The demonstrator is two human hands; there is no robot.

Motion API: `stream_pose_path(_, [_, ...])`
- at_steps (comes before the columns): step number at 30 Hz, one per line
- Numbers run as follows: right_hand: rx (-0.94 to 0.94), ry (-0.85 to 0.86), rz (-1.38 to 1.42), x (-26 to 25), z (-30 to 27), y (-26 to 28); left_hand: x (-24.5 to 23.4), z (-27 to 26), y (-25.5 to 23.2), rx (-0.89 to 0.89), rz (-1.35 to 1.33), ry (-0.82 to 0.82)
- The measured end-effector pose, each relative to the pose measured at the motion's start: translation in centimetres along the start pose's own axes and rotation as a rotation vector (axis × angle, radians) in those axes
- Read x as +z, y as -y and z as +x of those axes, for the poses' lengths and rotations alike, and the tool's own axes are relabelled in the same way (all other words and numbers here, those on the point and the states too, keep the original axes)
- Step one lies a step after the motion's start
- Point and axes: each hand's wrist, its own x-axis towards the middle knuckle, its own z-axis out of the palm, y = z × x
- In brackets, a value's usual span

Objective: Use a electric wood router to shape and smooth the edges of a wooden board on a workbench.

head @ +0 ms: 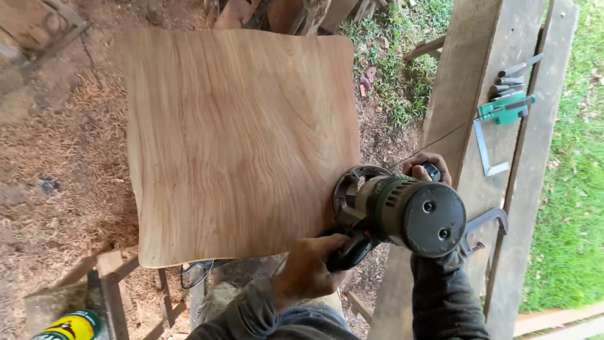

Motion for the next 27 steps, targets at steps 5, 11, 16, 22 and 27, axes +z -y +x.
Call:
stream_pose_path(5, [-0.014,-0.034,0.034,1.7,0.8,0.4,-0.4,0.1,0.6,-0.005,-0.004,-0.001])
stream_pose_path(11, [-0.035,-0.121,0.127,1.8,2.8,0.3,-0.4,0.6,0.9,-0.046,0.002,-0.018])
stream_pose_path(16, [-0.029,-0.095,0.112,2.3,4.3,0.4,-0.7,1.4,0.8,-0.040,0.079,-0.055])
stream_pose_path(22, [-0.064,-0.044,0.053,3.3,6.5,0.6,-1.1,2.2,2.0,-0.022,0.078,-0.059])
stream_pose_path(27, [-0.221,0.018,-0.100,3.9,8.8,-0.1,-1.6,3.4,2.1,-0.155,0.129,-0.057])
